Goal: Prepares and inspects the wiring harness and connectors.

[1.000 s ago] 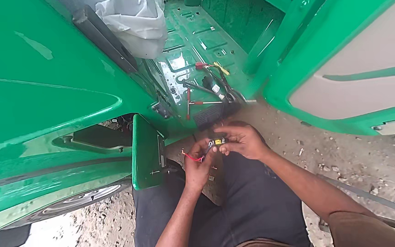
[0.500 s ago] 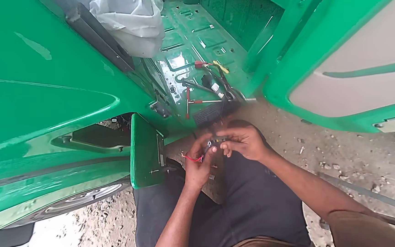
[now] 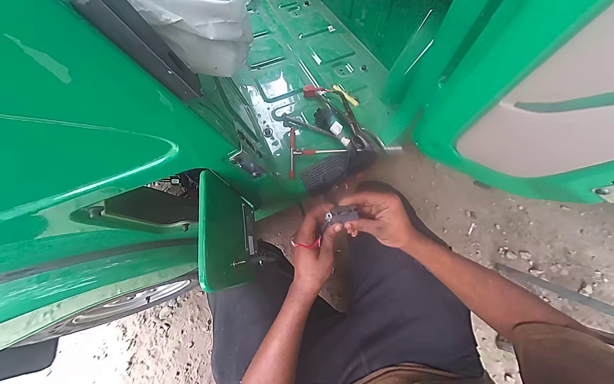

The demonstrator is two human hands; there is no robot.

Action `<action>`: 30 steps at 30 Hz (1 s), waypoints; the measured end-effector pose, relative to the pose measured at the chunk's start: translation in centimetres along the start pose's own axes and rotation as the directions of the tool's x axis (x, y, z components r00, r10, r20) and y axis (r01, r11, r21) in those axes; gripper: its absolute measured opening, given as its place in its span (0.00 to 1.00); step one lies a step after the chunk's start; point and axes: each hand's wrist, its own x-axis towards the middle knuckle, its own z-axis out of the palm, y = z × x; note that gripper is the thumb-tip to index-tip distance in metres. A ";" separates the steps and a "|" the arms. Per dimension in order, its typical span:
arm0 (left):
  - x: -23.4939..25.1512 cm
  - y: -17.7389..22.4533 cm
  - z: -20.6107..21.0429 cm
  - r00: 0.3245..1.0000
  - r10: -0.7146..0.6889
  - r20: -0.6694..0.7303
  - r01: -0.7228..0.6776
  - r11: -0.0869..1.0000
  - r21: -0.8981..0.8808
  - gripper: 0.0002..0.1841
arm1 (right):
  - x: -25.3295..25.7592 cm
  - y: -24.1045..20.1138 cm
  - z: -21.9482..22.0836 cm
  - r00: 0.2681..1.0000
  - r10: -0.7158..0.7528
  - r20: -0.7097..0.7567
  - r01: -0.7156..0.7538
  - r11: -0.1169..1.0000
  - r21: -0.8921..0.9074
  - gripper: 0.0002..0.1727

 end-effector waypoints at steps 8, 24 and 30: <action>-0.1 0.0 0.3 0.999 0.039 -0.014 -0.038 0.999 0.008 0.16 | -0.1 0.2 0.2 1.000 -0.005 -0.011 0.005 0.999 0.042 0.19; -0.4 0.0 0.8 0.994 0.110 -0.021 -0.105 0.980 0.169 0.17 | -0.3 -0.2 0.6 0.996 -0.078 0.032 0.076 0.996 0.042 0.19; -0.3 0.0 0.7 0.988 0.157 -0.008 -0.150 0.958 0.244 0.17 | -0.4 -0.2 0.6 0.998 -0.056 0.040 0.050 0.990 0.135 0.14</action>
